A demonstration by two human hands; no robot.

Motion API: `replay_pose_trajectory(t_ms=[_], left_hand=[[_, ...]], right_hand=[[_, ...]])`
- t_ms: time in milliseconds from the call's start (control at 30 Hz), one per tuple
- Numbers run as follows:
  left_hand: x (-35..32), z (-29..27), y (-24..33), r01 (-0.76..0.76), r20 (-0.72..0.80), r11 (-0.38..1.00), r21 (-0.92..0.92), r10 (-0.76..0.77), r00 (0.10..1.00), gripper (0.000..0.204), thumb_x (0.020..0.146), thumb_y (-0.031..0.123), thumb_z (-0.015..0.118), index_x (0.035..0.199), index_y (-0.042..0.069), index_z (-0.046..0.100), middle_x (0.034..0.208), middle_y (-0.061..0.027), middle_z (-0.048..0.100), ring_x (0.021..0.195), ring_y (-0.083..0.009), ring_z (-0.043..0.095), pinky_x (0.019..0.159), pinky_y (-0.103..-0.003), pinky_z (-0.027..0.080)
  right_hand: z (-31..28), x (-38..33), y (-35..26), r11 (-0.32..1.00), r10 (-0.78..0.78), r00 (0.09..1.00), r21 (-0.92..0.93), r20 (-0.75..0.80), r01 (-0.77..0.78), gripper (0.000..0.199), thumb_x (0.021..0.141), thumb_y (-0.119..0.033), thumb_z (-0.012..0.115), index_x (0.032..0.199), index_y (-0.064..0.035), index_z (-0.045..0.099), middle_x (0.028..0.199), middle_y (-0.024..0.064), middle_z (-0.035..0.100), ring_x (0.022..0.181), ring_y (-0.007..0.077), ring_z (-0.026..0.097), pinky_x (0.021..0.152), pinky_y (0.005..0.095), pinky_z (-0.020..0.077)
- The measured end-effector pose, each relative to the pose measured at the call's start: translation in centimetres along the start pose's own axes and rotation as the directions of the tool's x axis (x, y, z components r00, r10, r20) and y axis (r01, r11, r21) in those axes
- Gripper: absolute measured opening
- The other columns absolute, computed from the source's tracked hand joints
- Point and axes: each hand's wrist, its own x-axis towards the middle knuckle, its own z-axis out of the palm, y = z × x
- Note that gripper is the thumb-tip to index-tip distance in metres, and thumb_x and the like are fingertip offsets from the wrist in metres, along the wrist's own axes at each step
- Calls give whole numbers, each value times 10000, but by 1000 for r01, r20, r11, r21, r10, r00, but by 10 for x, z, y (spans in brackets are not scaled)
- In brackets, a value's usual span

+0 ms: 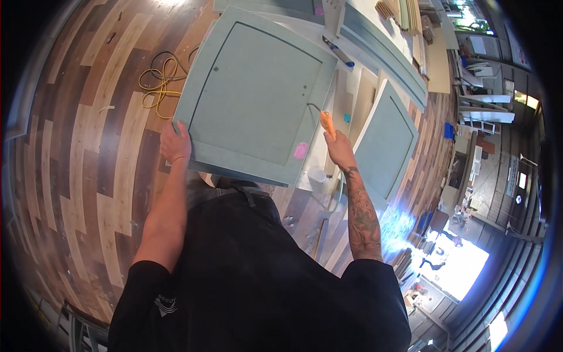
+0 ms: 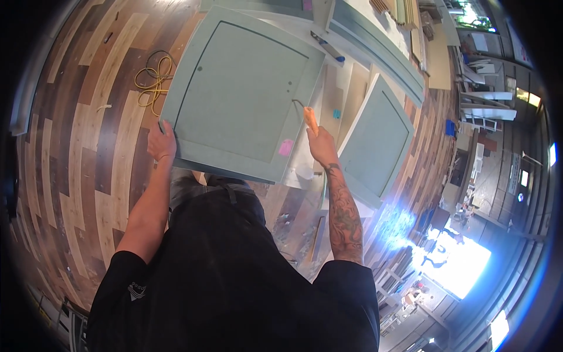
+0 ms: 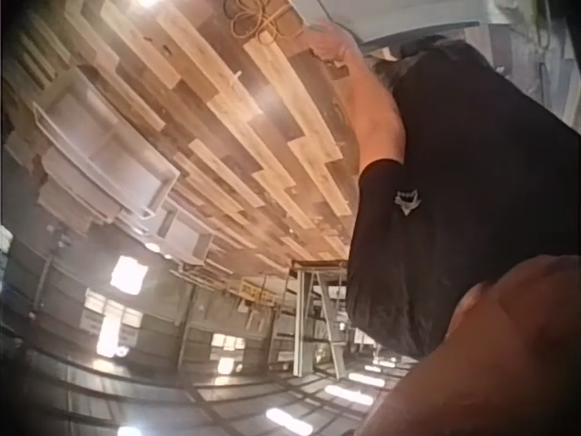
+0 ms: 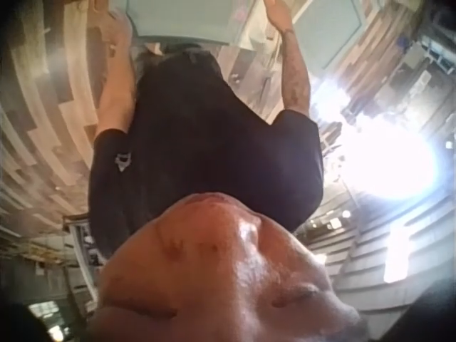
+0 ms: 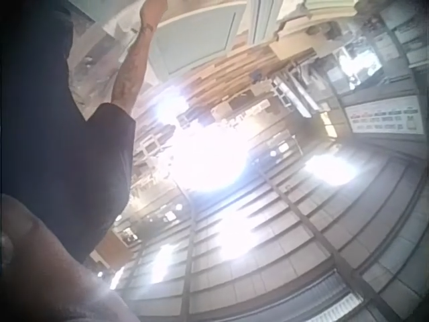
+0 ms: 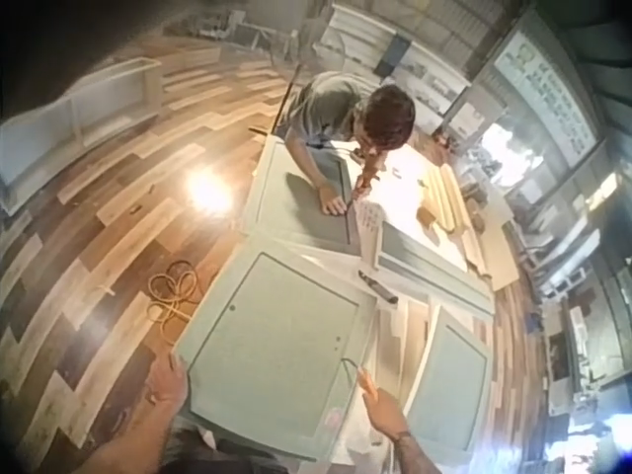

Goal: Applying sealant or glue to the joints of wooden cabinet doors and wiping away excess.

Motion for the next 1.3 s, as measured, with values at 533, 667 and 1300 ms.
replay_pose_trajectory(t_ms=[533, 667, 1300], left_hand=[[-48, -52, 1, -38, 35, 998, -46, 40, 999, 546, 933, 550, 620, 1318, 163, 610, 1226, -80, 668, 1117, -326, 649, 877, -484, 534], [-53, -58, -3, -39, 26, 998, -39, 40, 999, 582, 913, 577, 636, 1325, 167, 605, 1215, -67, 667, 1122, -314, 644, 869, -489, 526], [-108, -80, 42, -115, -33, 993, -25, 114, 993, 739, 815, 642, 708, 1365, 168, 572, 1205, -26, 651, 1145, -241, 623, 866, -518, 461]], right_hand=[[-22, 70, -30, 873, 220, 966, 470, -137, -133, 379, 1013, -382, 551, 855, -37, 554, 659, 23, 492, 431, 152, 457, 361, 348, 383], [-21, 68, -47, 786, 274, 959, 591, -71, -181, 360, 1009, -375, 533, 859, -49, 554, 700, 25, 511, 439, 157, 449, 380, 342, 388], [10, 44, -161, 784, 112, 976, 620, -187, 29, 352, 1039, -309, 499, 970, 30, 563, 620, 65, 541, 412, 192, 529, 358, 357, 409]])
